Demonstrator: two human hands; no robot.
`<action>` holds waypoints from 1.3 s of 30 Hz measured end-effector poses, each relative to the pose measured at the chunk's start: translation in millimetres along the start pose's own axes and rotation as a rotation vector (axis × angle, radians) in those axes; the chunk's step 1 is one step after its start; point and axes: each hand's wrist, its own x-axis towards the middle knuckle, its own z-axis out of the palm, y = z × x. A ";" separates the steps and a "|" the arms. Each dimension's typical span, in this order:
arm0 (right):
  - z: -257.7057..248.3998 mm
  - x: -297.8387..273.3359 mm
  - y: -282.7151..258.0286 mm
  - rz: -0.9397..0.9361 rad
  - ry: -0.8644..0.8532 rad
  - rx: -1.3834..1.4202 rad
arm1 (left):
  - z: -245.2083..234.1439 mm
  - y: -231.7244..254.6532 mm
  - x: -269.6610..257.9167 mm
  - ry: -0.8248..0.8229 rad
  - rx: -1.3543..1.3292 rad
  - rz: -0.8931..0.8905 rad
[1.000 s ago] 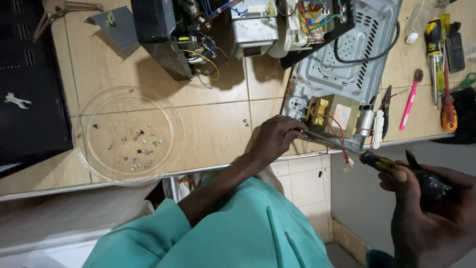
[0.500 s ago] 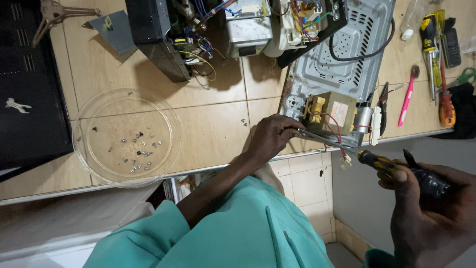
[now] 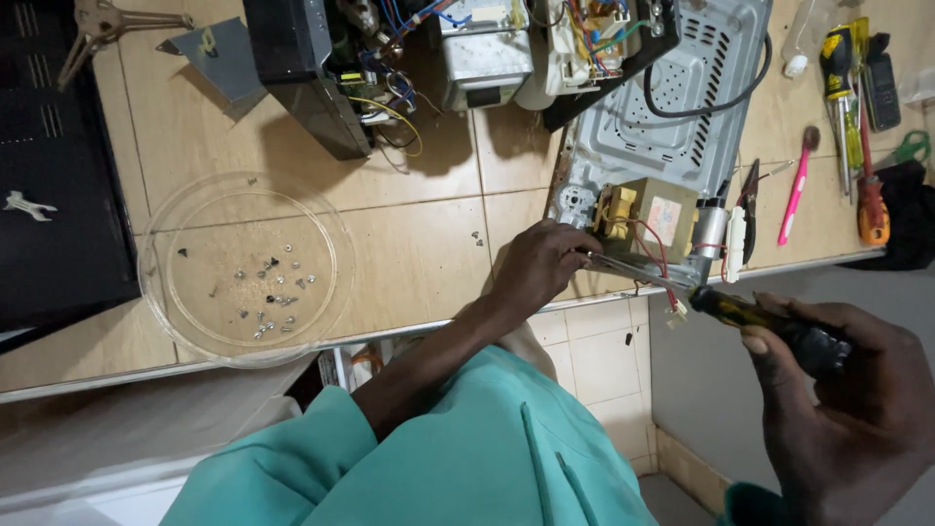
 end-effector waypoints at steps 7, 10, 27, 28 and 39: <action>1.6 -3.9 6.6 0.036 0.030 -0.222 | 1.6 -8.5 0.3 0.033 0.050 -0.052; 10.2 -0.9 1.0 0.034 0.019 -0.195 | 3.6 -7.5 -0.6 0.017 0.101 -0.056; 18.9 0.0 11.1 -0.050 -0.045 -0.321 | -0.7 1.7 -2.7 -0.058 0.099 -0.093; 19.4 0.7 9.2 -0.035 -0.049 -0.295 | -1.3 1.8 -3.4 -0.064 0.097 -0.073; 22.6 5.4 12.5 -0.059 -0.042 -0.306 | -1.1 4.1 -3.4 -0.089 0.134 -0.097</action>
